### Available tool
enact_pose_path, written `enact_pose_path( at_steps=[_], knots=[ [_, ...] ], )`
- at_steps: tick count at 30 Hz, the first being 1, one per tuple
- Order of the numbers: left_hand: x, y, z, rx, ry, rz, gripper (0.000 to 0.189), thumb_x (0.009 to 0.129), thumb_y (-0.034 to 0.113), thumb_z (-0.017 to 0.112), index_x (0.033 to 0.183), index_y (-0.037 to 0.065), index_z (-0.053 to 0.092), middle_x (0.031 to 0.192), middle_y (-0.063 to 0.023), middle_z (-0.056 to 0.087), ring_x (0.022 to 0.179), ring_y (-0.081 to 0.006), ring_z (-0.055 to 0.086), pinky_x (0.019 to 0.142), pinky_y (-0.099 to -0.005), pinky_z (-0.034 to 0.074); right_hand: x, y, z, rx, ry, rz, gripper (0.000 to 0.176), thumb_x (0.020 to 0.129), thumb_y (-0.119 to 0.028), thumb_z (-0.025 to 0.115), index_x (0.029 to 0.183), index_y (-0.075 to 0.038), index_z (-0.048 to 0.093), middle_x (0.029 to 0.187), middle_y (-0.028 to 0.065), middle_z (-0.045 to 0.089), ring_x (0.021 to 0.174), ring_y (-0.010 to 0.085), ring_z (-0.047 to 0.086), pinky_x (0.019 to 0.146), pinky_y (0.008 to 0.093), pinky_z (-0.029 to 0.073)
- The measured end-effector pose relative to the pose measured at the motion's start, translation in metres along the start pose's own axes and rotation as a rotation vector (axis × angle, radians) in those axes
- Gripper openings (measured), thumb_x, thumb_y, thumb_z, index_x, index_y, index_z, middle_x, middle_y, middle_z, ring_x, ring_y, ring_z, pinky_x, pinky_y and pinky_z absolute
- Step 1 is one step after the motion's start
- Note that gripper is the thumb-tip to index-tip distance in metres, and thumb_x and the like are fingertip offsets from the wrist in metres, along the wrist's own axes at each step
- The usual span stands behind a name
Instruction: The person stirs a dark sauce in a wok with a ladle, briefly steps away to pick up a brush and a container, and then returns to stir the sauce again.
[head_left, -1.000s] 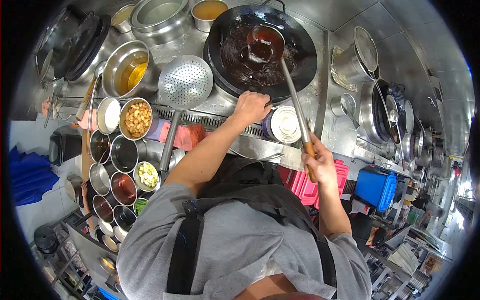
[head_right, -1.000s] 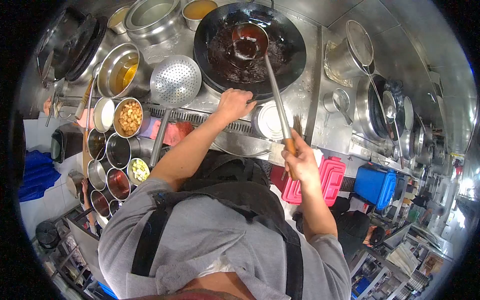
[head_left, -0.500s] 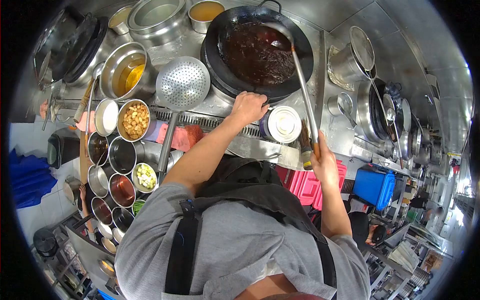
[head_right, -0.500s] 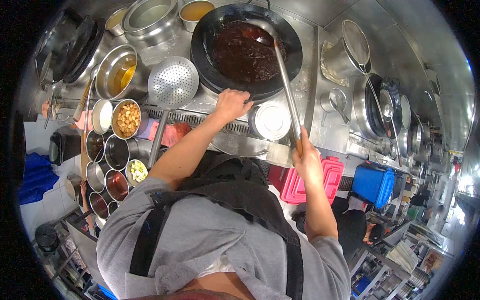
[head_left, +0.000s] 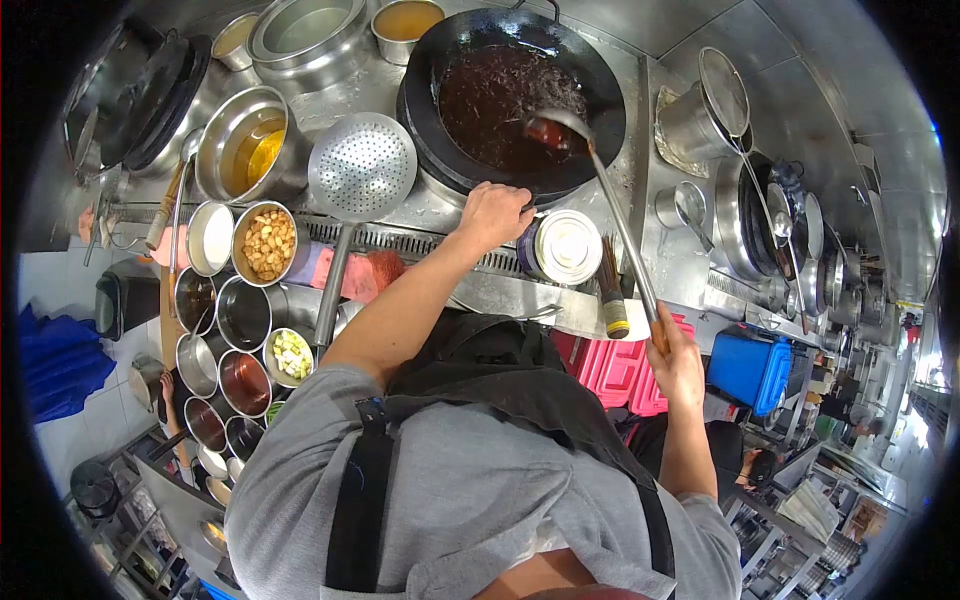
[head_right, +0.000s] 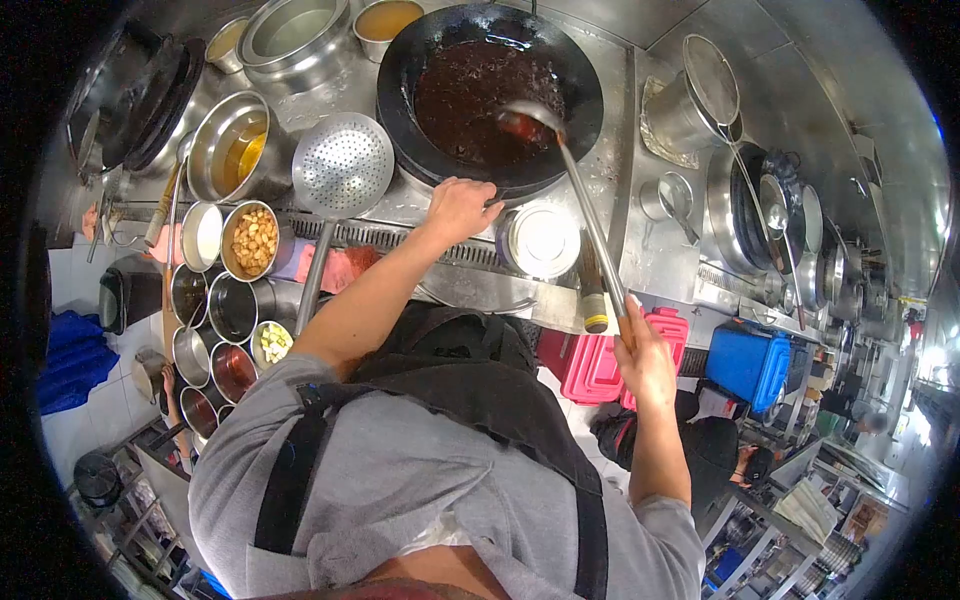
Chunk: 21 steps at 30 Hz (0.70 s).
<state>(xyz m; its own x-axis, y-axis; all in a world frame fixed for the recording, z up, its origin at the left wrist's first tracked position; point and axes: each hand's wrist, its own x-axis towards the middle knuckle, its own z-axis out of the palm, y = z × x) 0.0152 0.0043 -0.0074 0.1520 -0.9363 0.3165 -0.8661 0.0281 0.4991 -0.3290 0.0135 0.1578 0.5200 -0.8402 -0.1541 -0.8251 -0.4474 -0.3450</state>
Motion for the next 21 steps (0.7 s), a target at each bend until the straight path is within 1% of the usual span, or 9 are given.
enact_pose_path(
  at_steps=[1, 6, 8, 9, 10, 13, 15, 16, 21],
  knots=[
    [0.0, 0.001, -0.001, -0.003, -0.013, -0.005, 0.023, 0.083, 0.031, 0.067, 0.08, 0.009, 0.065, 0.079, -0.0091, 0.07, 0.081, -0.0268, 0.068, 0.077, -0.0422, 0.05, -0.005, 0.002, 0.001, -0.002, 0.013, -0.018, 0.062, 0.08, -0.003, 0.068, 0.139, -0.006, 0.05, 0.099, 0.0226, 0.068, 0.086, 0.039, 0.067, 0.077, 0.042, 0.053],
    [0.001, 0.002, -0.001, -0.013, -0.012, -0.014, 0.025, 0.082, 0.032, 0.068, 0.079, 0.008, 0.065, 0.079, -0.0096, 0.07, 0.08, -0.027, 0.068, 0.077, -0.0418, 0.05, 0.007, -0.003, 0.02, -0.071, -0.034, 0.002, 0.058, 0.081, -0.007, 0.071, 0.136, -0.009, 0.053, 0.096, 0.0206, 0.066, 0.086, 0.0381, 0.067, 0.077, 0.0427, 0.053],
    [0.002, 0.003, -0.004, 0.0, -0.055, -0.03, 0.025, 0.083, 0.032, 0.068, 0.08, 0.008, 0.065, 0.079, -0.0095, 0.07, 0.08, -0.0268, 0.068, 0.078, -0.0414, 0.05, 0.021, 0.006, 0.047, 0.094, 0.009, -0.093, 0.056, 0.085, -0.01, 0.068, 0.138, -0.013, 0.052, 0.093, 0.0201, 0.066, 0.085, 0.0393, 0.066, 0.075, 0.0464, 0.053],
    [0.002, 0.003, -0.003, 0.003, -0.055, -0.031, 0.025, 0.083, 0.032, 0.068, 0.08, 0.008, 0.065, 0.079, -0.0095, 0.07, 0.08, -0.0268, 0.068, 0.078, -0.0414, 0.05, 0.027, 0.007, 0.062, 0.099, -0.012, -0.077, 0.056, 0.085, -0.011, 0.067, 0.139, -0.013, 0.05, 0.098, 0.0203, 0.066, 0.087, 0.0413, 0.065, 0.077, 0.0477, 0.052],
    [0.002, 0.002, -0.002, -0.005, -0.046, -0.027, 0.024, 0.083, 0.032, 0.068, 0.08, 0.008, 0.065, 0.079, -0.0094, 0.07, 0.081, -0.0265, 0.068, 0.078, -0.0412, 0.05, 0.035, 0.006, 0.076, 0.143, -0.025, -0.103, 0.058, 0.086, -0.011, 0.065, 0.141, -0.011, 0.047, 0.094, 0.0214, 0.066, 0.085, 0.043, 0.064, 0.078, 0.0496, 0.05],
    [0.001, 0.0, 0.001, -0.012, -0.022, -0.019, 0.024, 0.083, 0.032, 0.068, 0.079, 0.009, 0.064, 0.08, -0.0092, 0.07, 0.081, -0.0262, 0.067, 0.078, -0.0408, 0.05, 0.067, 0.001, 0.106, 0.174, -0.134, -0.008, 0.059, 0.086, -0.009, 0.062, 0.142, -0.008, 0.044, 0.086, 0.0248, 0.065, 0.082, 0.0437, 0.064, 0.077, 0.051, 0.049],
    [0.0, -0.001, 0.001, -0.015, -0.009, 0.001, 0.024, 0.083, 0.032, 0.068, 0.079, 0.009, 0.064, 0.079, -0.0091, 0.069, 0.081, -0.0263, 0.067, 0.078, -0.0405, 0.05, 0.091, 0.003, 0.124, 0.122, -0.013, -0.075, 0.062, 0.088, -0.008, 0.061, 0.146, -0.013, 0.04, 0.089, 0.0262, 0.065, 0.087, 0.0451, 0.064, 0.078, 0.0489, 0.05],
    [0.0, 0.0, 0.0, -0.012, -0.014, 0.001, 0.024, 0.083, 0.032, 0.068, 0.079, 0.009, 0.064, 0.079, -0.0091, 0.069, 0.081, -0.0263, 0.067, 0.078, -0.0405, 0.05, 0.103, -0.001, 0.126, 0.131, -0.001, -0.059, 0.061, 0.088, -0.008, 0.059, 0.146, -0.013, 0.04, 0.093, 0.0267, 0.065, 0.09, 0.046, 0.063, 0.078, 0.0503, 0.049],
    [0.001, 0.0, -0.002, 0.011, -0.026, 0.01, 0.023, 0.082, 0.032, 0.068, 0.08, 0.009, 0.064, 0.08, -0.0095, 0.07, 0.081, -0.0263, 0.068, 0.078, -0.0406, 0.05, 0.144, 0.002, 0.118, 0.097, 0.099, -0.007, 0.059, 0.09, -0.013, 0.058, 0.147, -0.015, 0.04, 0.096, 0.0256, 0.067, 0.094, 0.0439, 0.064, 0.081, 0.0481, 0.05]
  ],
)
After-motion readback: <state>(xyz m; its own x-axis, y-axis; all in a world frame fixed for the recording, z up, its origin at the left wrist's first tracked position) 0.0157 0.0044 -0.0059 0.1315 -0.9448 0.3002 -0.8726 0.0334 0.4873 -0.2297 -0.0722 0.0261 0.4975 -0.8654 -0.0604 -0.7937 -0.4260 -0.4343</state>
